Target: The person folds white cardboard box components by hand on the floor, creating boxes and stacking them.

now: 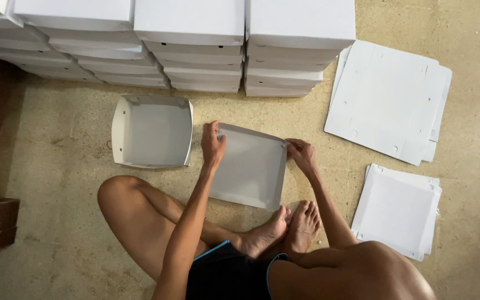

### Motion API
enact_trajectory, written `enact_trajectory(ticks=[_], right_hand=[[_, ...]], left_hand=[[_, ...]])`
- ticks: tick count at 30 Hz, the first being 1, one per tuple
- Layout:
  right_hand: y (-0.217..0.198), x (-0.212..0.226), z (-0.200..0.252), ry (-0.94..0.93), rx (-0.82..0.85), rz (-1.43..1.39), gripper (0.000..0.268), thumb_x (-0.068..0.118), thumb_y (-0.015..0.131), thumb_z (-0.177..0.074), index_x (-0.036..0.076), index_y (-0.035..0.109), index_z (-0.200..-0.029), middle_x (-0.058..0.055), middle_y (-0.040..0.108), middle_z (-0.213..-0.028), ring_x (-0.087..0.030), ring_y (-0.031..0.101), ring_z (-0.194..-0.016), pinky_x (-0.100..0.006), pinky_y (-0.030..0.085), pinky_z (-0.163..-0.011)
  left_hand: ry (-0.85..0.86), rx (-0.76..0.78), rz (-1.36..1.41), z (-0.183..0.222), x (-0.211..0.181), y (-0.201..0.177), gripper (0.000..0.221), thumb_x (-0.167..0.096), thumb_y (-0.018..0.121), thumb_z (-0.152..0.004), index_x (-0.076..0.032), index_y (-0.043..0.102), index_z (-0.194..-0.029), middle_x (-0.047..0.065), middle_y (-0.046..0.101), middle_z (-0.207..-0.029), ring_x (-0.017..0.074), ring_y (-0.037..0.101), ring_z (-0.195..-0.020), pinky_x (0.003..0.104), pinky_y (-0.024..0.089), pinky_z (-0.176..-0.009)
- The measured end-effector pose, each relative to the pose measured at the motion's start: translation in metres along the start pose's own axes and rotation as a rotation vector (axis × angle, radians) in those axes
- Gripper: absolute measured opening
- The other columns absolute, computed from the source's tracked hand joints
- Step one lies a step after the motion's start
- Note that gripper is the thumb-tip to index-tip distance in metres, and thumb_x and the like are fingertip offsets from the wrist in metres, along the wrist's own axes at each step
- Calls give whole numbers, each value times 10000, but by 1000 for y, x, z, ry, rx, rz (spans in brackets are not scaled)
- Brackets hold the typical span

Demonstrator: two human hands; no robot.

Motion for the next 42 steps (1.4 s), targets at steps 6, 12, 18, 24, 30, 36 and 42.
enact_trajectory(ticks=[6, 12, 18, 24, 30, 36, 42], right_hand=[[2, -14, 3, 14, -71, -183, 241, 118, 690, -834, 102, 748, -1067, -72, 709, -875, -171, 677, -763, -302, 571, -690], [2, -5, 7, 46, -95, -214, 225, 121, 717, -832, 91, 744, -1053, -45, 711, -843, -139, 658, -710, -259, 563, -644], [-3, 7, 3, -18, 38, -95, 311, 83, 681, -875, 63, 686, -1186, -170, 686, -980, -302, 703, -832, -435, 582, -734], [-72, 62, -28, -171, 175, 213, 317, 66, 719, -863, 94, 704, -1178, -170, 695, -1001, -368, 687, -892, -452, 575, -742], [-91, 225, 16, -295, 451, 884, 280, 171, 655, -905, 75, 702, -1165, -187, 720, -1031, -355, 723, -932, -467, 610, -802], [5, 115, -9, -279, 762, 1341, 344, 379, 630, -860, 212, 725, -1145, -87, 744, -1119, -329, 712, -1044, -489, 565, -896], [160, 68, -54, -366, 483, 517, 332, 343, 723, -837, 80, 717, -1039, -155, 739, -971, -365, 718, -897, -477, 579, -822]], left_hand=[[118, -90, -77, 7, -16, -9, 266, -87, 712, -825, -118, 563, -1043, 21, 507, -945, 223, 636, -710, 394, 567, -603], [79, -130, -41, 5, -16, -15, 40, -149, 650, -912, -137, 660, -874, -10, 581, -782, 179, 634, -653, 339, 557, -587], [-2, -56, 66, -7, 11, -4, 57, -85, 699, -771, -107, 692, -824, 33, 597, -831, 228, 672, -715, 323, 573, -683], [-63, -92, 74, 0, 8, -13, 331, -138, 750, -709, -103, 653, -1024, 87, 620, -934, 283, 685, -798, 444, 555, -734], [4, -134, -66, -5, 32, 6, 323, -145, 768, -691, -111, 656, -992, 35, 633, -881, 251, 664, -831, 419, 457, -872], [-69, -124, 193, -10, 30, 15, 309, -37, 689, -669, -76, 652, -974, 112, 672, -814, 278, 695, -739, 378, 544, -701], [-103, -59, 347, -1, 26, 10, 287, 24, 630, -726, 12, 634, -1013, 183, 682, -804, 295, 704, -729, 362, 557, -685]])
Point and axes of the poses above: each hand's wrist, its own z-axis away from the middle knuckle, its own y-axis out of the palm, x = y × z, the point moved 7 cm from there along -z, towards the middle knuckle
